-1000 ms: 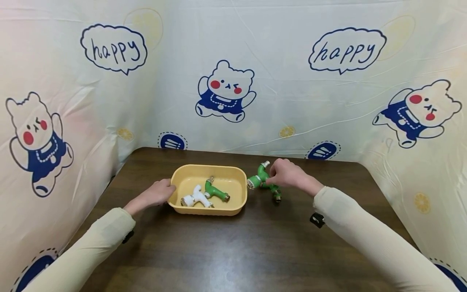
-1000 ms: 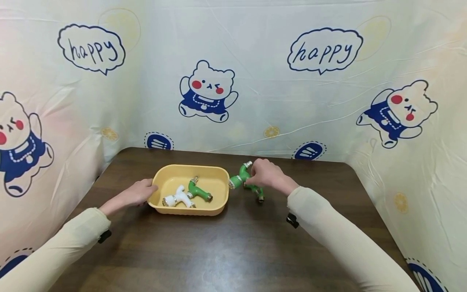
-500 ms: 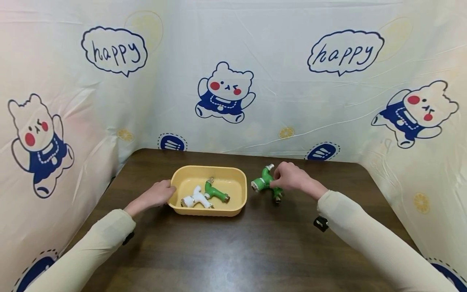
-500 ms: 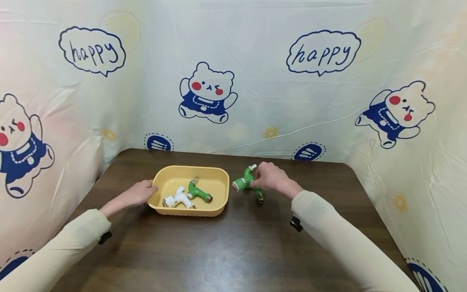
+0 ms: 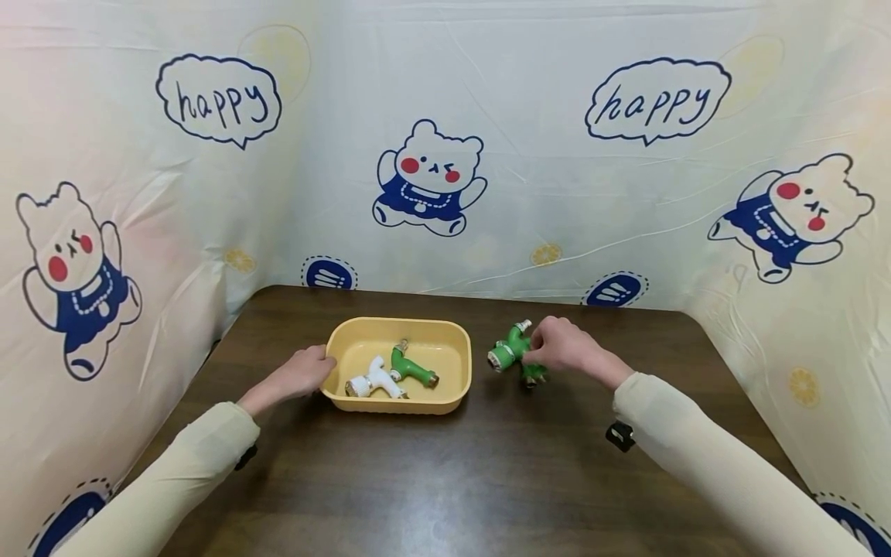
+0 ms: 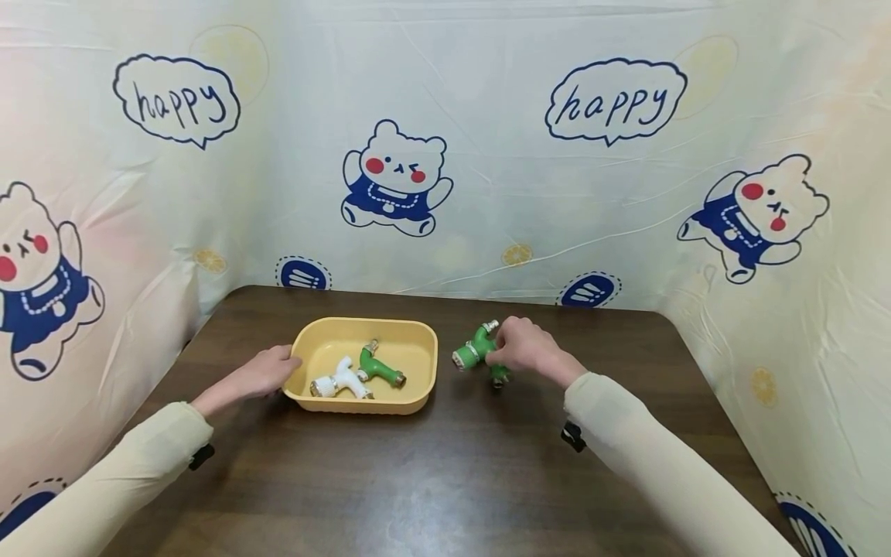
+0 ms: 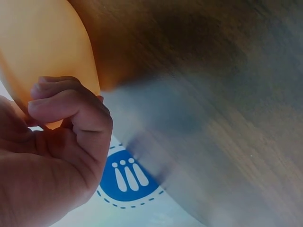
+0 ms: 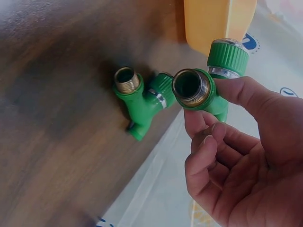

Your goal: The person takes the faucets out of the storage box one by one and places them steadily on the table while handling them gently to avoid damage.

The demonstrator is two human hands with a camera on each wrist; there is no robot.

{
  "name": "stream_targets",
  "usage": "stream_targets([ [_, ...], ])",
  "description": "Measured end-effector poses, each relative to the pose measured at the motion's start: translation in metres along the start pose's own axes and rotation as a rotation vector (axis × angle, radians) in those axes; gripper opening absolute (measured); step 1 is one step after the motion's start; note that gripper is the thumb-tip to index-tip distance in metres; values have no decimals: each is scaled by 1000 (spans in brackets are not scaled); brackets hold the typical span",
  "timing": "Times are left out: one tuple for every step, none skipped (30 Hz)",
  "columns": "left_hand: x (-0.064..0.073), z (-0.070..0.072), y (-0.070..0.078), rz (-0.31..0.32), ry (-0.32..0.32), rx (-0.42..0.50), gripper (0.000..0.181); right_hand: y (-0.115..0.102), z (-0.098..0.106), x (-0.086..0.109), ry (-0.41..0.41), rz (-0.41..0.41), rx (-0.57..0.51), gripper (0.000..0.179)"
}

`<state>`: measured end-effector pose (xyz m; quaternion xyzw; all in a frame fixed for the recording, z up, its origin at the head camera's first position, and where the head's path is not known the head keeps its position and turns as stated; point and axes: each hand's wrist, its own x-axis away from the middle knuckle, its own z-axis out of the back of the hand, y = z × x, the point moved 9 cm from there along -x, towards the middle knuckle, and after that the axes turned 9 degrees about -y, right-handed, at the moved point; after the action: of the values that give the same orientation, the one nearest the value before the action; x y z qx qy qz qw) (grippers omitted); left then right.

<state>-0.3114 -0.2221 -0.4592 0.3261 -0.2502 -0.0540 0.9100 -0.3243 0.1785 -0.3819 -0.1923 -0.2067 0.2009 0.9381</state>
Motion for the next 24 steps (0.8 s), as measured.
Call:
stream_targets([
  [0, 0, 0, -1, 0, 2, 39, 1, -1, 1, 1, 0, 1, 38],
  [0, -1, 0, -2, 1, 4, 39, 2, -1, 1, 2, 1, 2, 37],
  [0, -1, 0, -3, 1, 8, 39, 2, -2, 2, 2, 1, 2, 36],
  [0, -2, 0, -3, 1, 8, 40, 3, -3, 2, 5, 3, 2, 35],
  [0, -2, -1, -4, 2, 8, 40, 5, -3, 2, 7, 1, 0, 34],
  [0, -2, -1, -4, 3, 8, 40, 6, -4, 3, 8, 0, -2, 33],
  [0, -2, -1, -5, 5, 7, 40, 7, -4, 3, 10, 0, -1, 34],
  [0, -2, -1, -6, 7, 6, 41, 8, -5, 3, 12, 0, -1, 35],
  [0, -2, -2, -7, 8, 5, 41, 8, -5, 3, 15, 2, -1, 36],
  [-1, -2, -2, -7, 9, 4, 40, 9, -6, 3, 16, 0, -2, 38],
  [-1, -2, -2, -7, 10, 5, 40, 11, -6, 3, 14, -2, -4, 39],
  [-1, -2, -2, -9, 12, 7, 40, 12, -7, 4, 13, -5, -7, 40],
  [-1, -2, -2, -13, 13, 8, 40, 13, -8, 4, 12, -8, -10, 40],
  [-1, -2, -3, -15, 13, 9, 39, 15, -8, 4, 11, -10, -14, 40],
  [-1, -2, -3, -19, 15, 11, 39, 16, -9, 4, 10, -9, -17, 39],
  [-1, -2, -3, -22, 16, 12, 39, 17, -9, 5, 9, -13, -20, 38],
  [-1, -2, -3, -25, 17, 13, 38, 18, -9, 5, 9, -12, -22, 37],
  [-1, -2, -3, -28, 19, 14, 38, 19, -10, 5, 10, -12, -23, 37],
  [-1, -2, -3, -29, 20, 16, 38, 20, -10, 6, 11, -12, -23, 37],
  [-1, -3, -3, -30, 22, 16, 38, 21, -10, 6, 13, -10, -23, 38],
  [-1, -2, -3, -32, 26, 17, 38, 22, -10, 6, 13, -9, -24, 38],
  [-1, -2, -3, -34, 30, 16, 38, 23, -11, 6, 13, -11, -27, 39],
  [-1, -2, -3, -36, 34, 15, 38, 24, -11, 7, 14, -10, -28, 40],
  [-1, -2, -3, -39, 40, 13, 37, 25, -11, 7, 15, -8, -31, 40],
])
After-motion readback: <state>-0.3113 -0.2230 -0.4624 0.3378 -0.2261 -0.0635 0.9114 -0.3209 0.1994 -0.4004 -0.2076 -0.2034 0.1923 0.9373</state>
